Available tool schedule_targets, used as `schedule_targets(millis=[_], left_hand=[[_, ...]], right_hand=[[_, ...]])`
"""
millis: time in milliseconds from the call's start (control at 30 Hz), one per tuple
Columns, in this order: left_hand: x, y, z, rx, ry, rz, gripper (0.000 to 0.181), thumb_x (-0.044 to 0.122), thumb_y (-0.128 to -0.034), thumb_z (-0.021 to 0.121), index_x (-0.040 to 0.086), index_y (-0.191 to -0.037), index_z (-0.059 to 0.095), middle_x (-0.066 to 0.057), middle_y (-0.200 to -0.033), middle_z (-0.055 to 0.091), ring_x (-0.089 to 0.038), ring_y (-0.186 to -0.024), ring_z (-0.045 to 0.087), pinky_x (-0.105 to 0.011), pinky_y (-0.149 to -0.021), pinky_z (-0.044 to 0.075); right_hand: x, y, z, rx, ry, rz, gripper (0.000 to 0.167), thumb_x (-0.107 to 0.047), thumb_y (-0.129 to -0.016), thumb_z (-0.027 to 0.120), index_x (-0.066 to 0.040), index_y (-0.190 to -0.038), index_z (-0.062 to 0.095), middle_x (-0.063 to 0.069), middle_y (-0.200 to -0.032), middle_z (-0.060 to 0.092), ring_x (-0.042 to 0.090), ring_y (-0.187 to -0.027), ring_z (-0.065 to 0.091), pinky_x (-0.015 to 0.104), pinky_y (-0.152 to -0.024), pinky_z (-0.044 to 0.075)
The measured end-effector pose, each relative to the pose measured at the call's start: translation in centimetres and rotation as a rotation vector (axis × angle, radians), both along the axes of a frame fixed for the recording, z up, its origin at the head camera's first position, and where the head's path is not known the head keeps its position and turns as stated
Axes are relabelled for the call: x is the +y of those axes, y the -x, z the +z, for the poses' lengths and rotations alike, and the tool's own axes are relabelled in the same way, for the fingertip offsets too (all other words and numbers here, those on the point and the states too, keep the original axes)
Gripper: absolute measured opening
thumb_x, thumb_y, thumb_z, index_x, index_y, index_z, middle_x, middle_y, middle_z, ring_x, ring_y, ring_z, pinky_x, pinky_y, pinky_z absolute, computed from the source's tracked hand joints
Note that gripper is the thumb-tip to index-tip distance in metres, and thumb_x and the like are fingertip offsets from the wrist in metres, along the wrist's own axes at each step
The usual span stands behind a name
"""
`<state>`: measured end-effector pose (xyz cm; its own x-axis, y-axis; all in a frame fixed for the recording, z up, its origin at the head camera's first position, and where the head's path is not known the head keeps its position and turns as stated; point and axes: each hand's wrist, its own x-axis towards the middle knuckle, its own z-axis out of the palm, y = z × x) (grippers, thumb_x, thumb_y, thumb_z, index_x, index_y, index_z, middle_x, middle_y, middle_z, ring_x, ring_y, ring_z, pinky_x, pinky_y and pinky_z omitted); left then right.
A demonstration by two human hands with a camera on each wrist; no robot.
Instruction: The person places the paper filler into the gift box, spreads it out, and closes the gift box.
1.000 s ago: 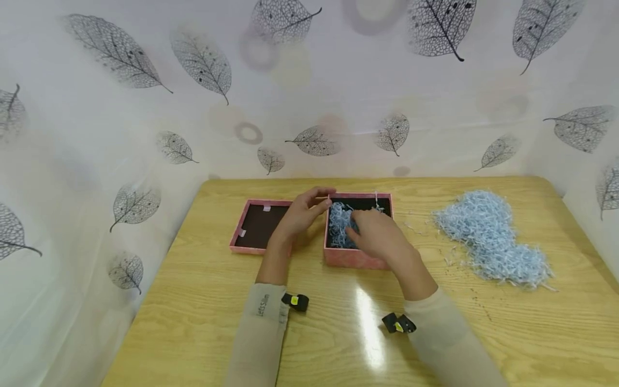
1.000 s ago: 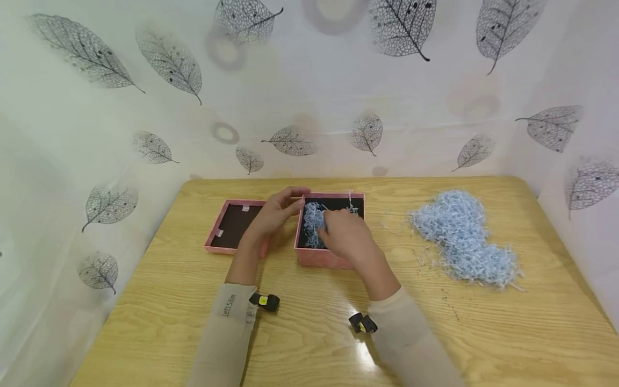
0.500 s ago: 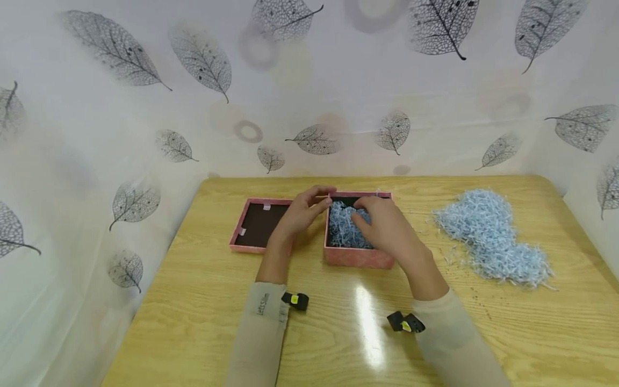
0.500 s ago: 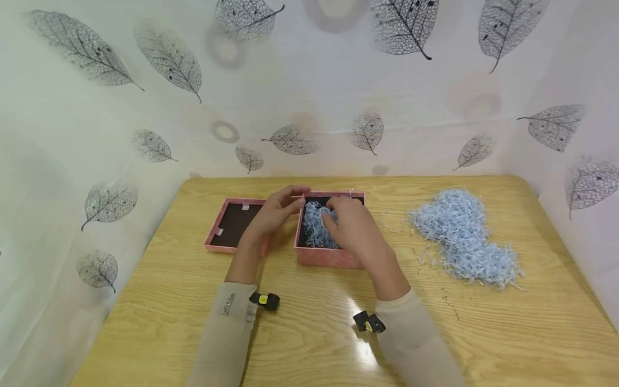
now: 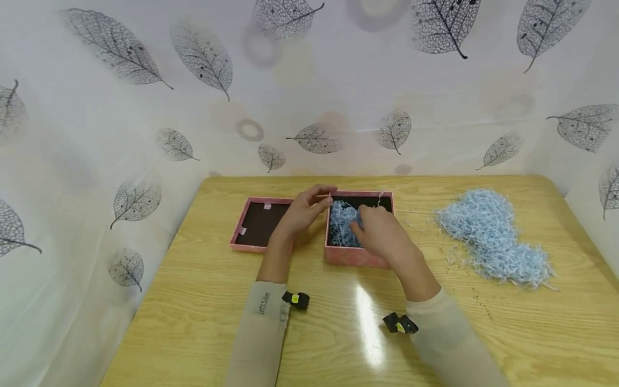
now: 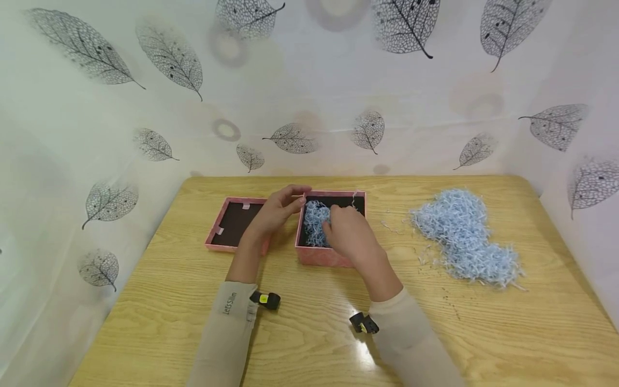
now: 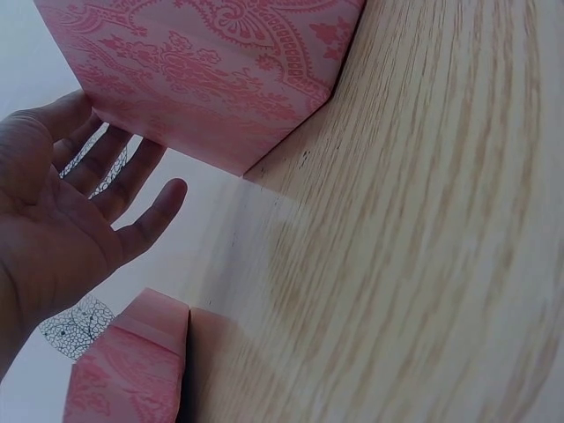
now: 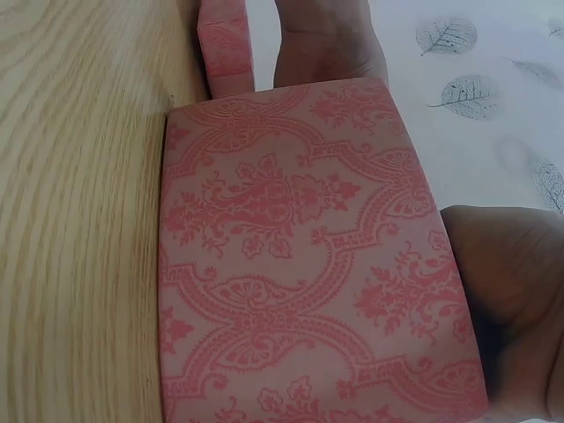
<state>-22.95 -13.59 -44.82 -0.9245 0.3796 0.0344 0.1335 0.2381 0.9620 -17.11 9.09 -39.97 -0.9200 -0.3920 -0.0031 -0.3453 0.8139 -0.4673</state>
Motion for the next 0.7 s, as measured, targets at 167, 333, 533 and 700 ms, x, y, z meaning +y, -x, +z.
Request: schedule_targets(millis=[167,333,533,700], left_hand=[[0.0,0.0,0.1,-0.004,-0.005,-0.005,0.040,0.026,-0.1101,0.060,0.015,-0.148,0.060,-0.004,-0.151,0.056,-0.026,-0.138,0.054,-0.050,-0.114,0.047],[-0.1,-0.1,0.1,0.005,0.008,-0.004,0.039,0.025,-0.1106,0.059,0.014,-0.148,0.059,-0.004,-0.151,0.056,-0.026,-0.139,0.053,-0.049,-0.114,0.047],[-0.1,-0.2,0.2,-0.001,0.011,0.001,0.039,0.026,-0.1107,0.059,0.015,-0.148,0.059,-0.004,-0.151,0.056,-0.026,-0.139,0.053,-0.049,-0.113,0.048],[-0.1,-0.1,0.3,-0.006,0.006,-0.003,0.039,0.027,-0.1104,0.059,0.016,-0.148,0.060,-0.002,-0.151,0.057,-0.025,-0.140,0.052,-0.049,-0.114,0.047]], right_hand=[[0.1,0.0,0.0,-0.002,0.001,0.012,0.031,-0.021,-0.105,0.066,0.008,-0.115,0.065,0.009,-0.073,0.061,0.020,-0.059,0.060,0.044,-0.065,0.057],[0.0,-0.1,0.0,-0.038,-0.030,0.071,0.037,-0.024,-0.106,0.065,0.009,-0.123,0.066,0.015,-0.082,0.068,0.025,-0.069,0.068,0.045,-0.070,0.059],[0.1,-0.1,0.2,-0.050,0.000,0.089,0.046,-0.025,-0.107,0.065,0.010,-0.136,0.063,0.022,-0.109,0.074,0.033,-0.092,0.075,0.052,-0.086,0.062],[2.1,0.4,1.3,-0.085,0.219,0.088,0.041,-0.023,-0.108,0.063,0.005,-0.137,0.063,0.018,-0.116,0.075,0.031,-0.102,0.074,0.050,-0.090,0.061]])
